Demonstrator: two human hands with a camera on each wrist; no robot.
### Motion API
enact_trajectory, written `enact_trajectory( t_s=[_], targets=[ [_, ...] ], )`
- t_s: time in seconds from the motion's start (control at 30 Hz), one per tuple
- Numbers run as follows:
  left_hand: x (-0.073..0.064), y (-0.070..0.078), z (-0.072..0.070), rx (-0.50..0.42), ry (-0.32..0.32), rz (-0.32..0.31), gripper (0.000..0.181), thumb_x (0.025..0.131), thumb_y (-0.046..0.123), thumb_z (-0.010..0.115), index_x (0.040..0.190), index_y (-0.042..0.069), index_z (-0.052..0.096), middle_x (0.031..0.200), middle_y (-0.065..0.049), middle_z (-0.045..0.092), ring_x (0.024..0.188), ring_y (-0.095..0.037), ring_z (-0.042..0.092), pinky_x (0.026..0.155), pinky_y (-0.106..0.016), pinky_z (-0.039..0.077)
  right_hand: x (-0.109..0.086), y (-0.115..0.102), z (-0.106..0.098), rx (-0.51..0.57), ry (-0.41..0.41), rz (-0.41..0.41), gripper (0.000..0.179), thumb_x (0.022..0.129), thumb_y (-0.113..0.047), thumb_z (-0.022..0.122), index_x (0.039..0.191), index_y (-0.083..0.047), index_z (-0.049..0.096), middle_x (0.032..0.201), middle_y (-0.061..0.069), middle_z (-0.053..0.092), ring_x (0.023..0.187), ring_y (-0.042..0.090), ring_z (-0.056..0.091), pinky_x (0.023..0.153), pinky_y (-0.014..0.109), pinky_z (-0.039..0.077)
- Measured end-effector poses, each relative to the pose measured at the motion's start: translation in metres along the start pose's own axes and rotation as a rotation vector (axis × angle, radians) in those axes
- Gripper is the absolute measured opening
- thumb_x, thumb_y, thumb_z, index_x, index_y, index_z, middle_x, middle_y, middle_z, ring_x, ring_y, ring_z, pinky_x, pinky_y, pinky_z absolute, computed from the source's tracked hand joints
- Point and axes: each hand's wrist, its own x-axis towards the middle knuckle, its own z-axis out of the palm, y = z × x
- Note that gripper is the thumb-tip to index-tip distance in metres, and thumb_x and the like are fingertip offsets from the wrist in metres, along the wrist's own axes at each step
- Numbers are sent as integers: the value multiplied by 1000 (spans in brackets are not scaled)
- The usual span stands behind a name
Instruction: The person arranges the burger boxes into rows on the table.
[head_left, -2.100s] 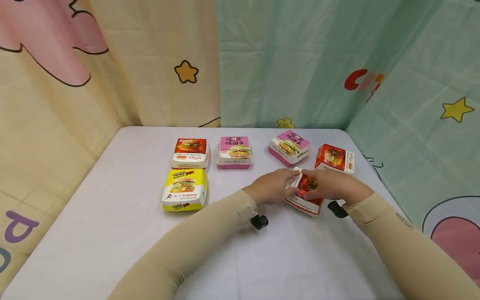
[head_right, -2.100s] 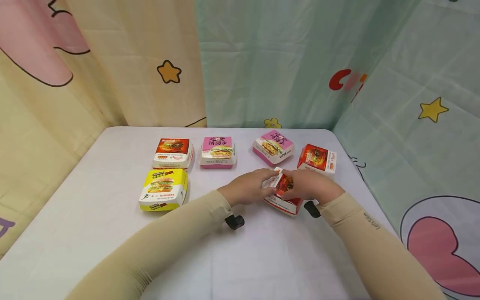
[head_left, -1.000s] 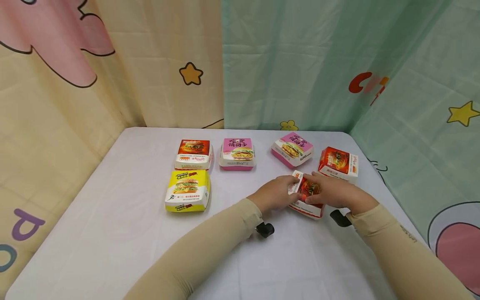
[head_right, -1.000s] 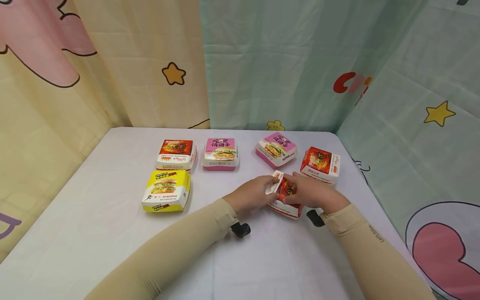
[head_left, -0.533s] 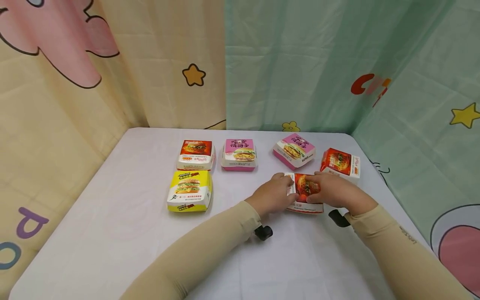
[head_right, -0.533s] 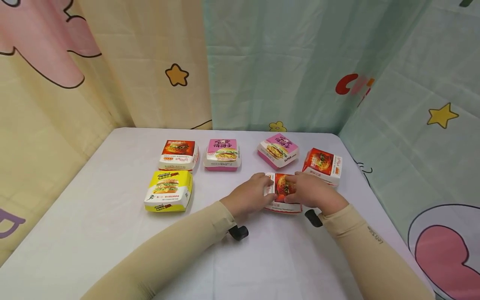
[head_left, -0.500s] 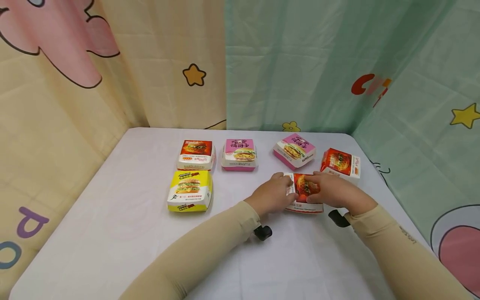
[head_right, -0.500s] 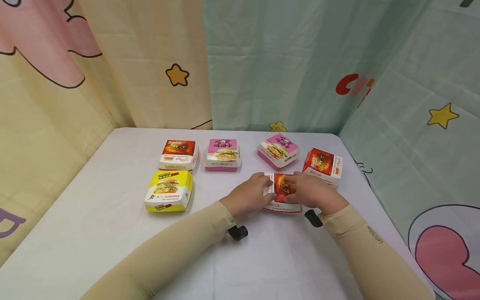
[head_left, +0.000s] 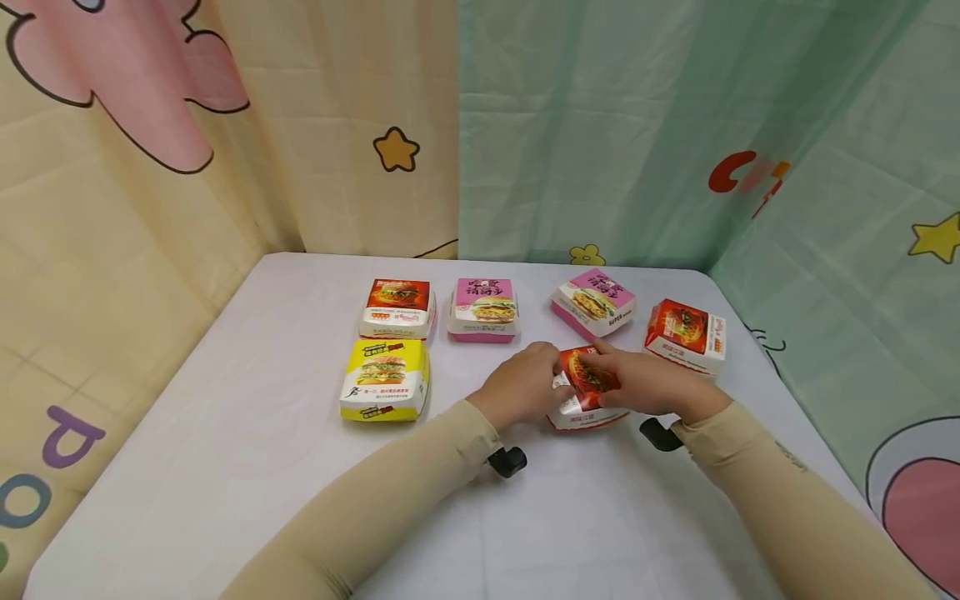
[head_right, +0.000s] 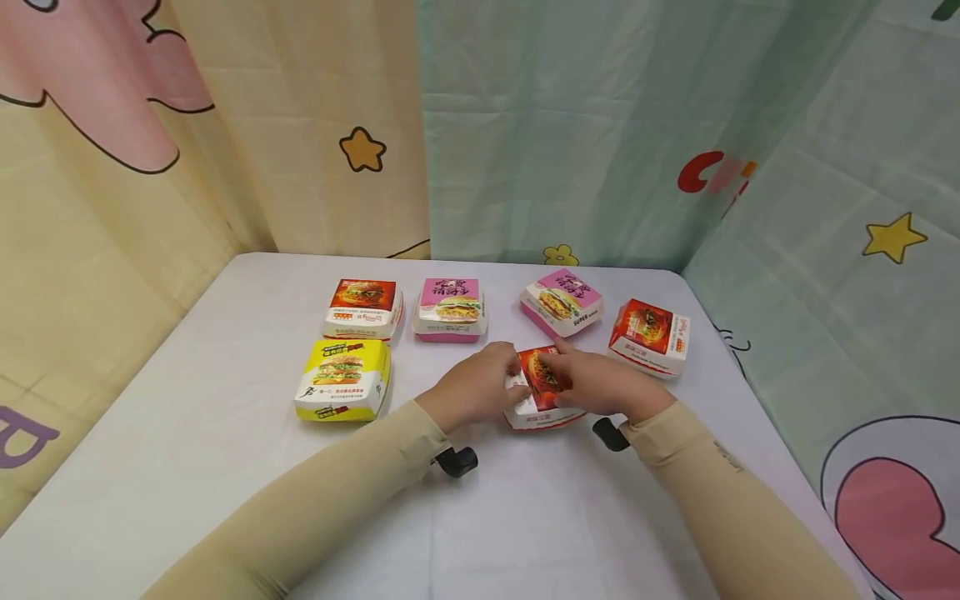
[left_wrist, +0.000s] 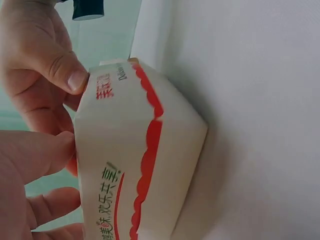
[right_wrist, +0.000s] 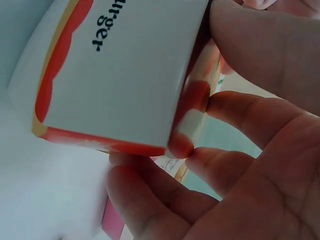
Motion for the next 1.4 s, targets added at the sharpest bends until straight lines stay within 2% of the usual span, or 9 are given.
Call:
enact_trajectory(
  t_s=[0.07, 0.2, 0.27, 0.37, 0.43, 0.57, 0.73, 0.97, 1.4],
  targets=[
    [-1, -4, -2, -20, -8, 2, 50, 98, 49, 72, 134, 17, 59, 140, 1, 59, 115, -14, 61, 105, -33, 56, 2, -2, 1, -1, -4, -26, 76, 98, -21, 74, 164, -18, 37, 176, 18, 18, 150, 47, 40, 104, 52, 57],
    [-4, -10, -7, -52, -40, 10, 65, 98, 47, 72, 154, 23, 51, 155, 2, 53, 132, -15, 58, 111, -40, 53, 6, -8, 4, 8, -6, -70, 75, 99, -18, 72, 165, -20, 36, 176, 17, 19, 151, 47, 39, 105, 52, 56],
    [-6, -13, -9, -58, -55, 3, 68, 98, 47, 72, 158, 25, 48, 157, 1, 52, 134, -17, 56, 112, -41, 53, 8, -10, 5, 29, -6, -82, 74, 99, -17, 72, 165, -20, 37, 176, 17, 20, 152, 48, 37, 106, 53, 56],
    [-9, -17, -11, -55, -59, -21, 70, 98, 49, 72, 158, 22, 48, 152, 0, 55, 129, -18, 59, 110, -41, 54, 11, -14, 6, 53, 3, -87, 71, 99, -17, 72, 163, -20, 41, 175, 18, 22, 152, 49, 36, 107, 55, 55],
    [-12, -18, -12, -45, -52, -36, 70, 97, 50, 72, 156, 20, 49, 150, -2, 57, 126, -18, 60, 109, -40, 55, 12, -15, 7, 55, 20, -75, 68, 99, -19, 73, 161, -19, 45, 172, 19, 31, 150, 48, 40, 107, 56, 55],
    [-17, -21, -14, -23, -32, -87, 73, 95, 54, 73, 155, 19, 50, 149, -5, 56, 121, -21, 60, 104, -42, 57, 14, -19, 9, 34, 80, -42, 60, 97, -22, 77, 153, -17, 55, 155, 18, 55, 136, 40, 55, 105, 55, 56],
    [-24, -26, -14, -21, -2, -138, 76, 93, 58, 74, 153, 18, 51, 149, -7, 52, 118, -23, 58, 101, -43, 58, 19, -26, 11, 52, 153, -9, 46, 95, -21, 80, 138, -11, 67, 136, 15, 68, 122, 33, 64, 99, 50, 60],
    [-33, -36, -13, -69, 15, -152, 79, 94, 57, 73, 155, 13, 47, 156, -7, 46, 121, -22, 57, 108, -42, 55, 24, -34, 16, 47, 214, 3, 32, 95, -18, 79, 126, -8, 74, 113, 10, 73, 100, 25, 65, 87, 42, 62],
    [-50, -53, -17, -133, 52, -202, 73, 97, 51, 71, 151, 10, 45, 149, -6, 51, 117, -22, 58, 105, -40, 55, 35, -49, 31, 48, 261, -26, 31, 100, -18, 74, 129, -7, 72, 121, 10, 72, 108, 27, 66, 94, 45, 61]
  ],
)
